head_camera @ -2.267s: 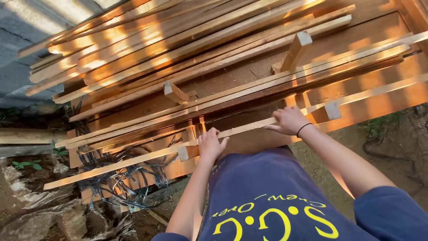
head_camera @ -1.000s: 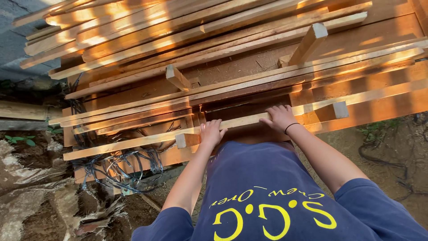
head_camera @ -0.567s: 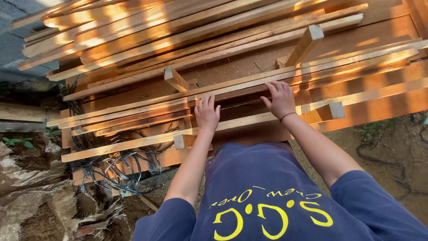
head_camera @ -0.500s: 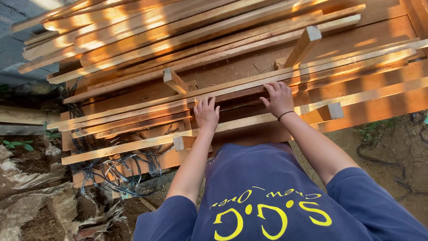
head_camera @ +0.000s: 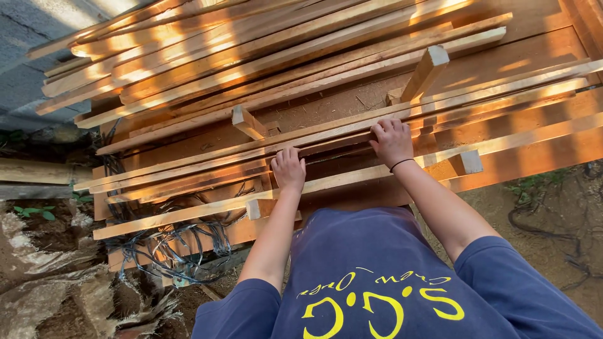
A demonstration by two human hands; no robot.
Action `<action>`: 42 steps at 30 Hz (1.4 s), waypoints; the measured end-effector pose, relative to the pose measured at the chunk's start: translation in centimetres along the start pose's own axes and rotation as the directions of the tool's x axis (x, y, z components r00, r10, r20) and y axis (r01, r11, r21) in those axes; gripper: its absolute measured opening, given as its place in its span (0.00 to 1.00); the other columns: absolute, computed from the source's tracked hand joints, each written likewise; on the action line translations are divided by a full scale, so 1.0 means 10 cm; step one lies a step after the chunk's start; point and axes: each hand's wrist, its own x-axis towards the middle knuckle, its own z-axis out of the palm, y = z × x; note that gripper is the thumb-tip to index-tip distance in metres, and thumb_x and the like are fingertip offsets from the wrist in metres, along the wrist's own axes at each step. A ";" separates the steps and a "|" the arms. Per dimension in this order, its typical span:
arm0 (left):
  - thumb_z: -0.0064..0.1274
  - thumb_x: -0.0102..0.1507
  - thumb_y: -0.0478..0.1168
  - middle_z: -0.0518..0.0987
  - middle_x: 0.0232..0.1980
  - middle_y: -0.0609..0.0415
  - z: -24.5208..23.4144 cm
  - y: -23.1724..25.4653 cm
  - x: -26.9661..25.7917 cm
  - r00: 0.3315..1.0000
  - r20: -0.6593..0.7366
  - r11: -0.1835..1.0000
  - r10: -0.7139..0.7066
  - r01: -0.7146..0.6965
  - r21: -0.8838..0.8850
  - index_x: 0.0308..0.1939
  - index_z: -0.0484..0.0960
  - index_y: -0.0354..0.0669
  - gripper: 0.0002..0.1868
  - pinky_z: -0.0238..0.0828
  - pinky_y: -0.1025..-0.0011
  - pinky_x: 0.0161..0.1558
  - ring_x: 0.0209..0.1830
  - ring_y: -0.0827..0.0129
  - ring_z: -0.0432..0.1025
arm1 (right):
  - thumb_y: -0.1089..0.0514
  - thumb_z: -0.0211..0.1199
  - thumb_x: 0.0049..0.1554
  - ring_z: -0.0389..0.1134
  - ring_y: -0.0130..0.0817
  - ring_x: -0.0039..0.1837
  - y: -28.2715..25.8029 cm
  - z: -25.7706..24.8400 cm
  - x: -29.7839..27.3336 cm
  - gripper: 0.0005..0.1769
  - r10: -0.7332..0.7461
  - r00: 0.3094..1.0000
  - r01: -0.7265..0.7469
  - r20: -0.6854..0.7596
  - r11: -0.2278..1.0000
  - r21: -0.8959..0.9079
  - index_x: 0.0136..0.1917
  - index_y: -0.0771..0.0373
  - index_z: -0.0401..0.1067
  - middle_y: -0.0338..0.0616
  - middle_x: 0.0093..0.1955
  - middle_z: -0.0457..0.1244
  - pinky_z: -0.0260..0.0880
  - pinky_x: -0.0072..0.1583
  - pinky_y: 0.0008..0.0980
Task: Organizing and aligning thin wooden slats on a workbench in a woodworking area.
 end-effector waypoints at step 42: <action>0.54 0.66 0.54 0.81 0.53 0.61 -0.30 -0.13 -0.74 0.889 0.379 0.941 0.255 -0.139 -0.308 0.60 0.75 0.59 0.19 0.65 0.55 0.63 0.60 0.61 0.74 | 0.31 0.60 0.57 0.70 0.39 0.65 0.18 -0.62 -0.76 0.27 -0.188 0.894 0.089 0.406 0.964 0.251 0.62 0.44 0.74 0.34 0.60 0.69 0.66 0.64 0.44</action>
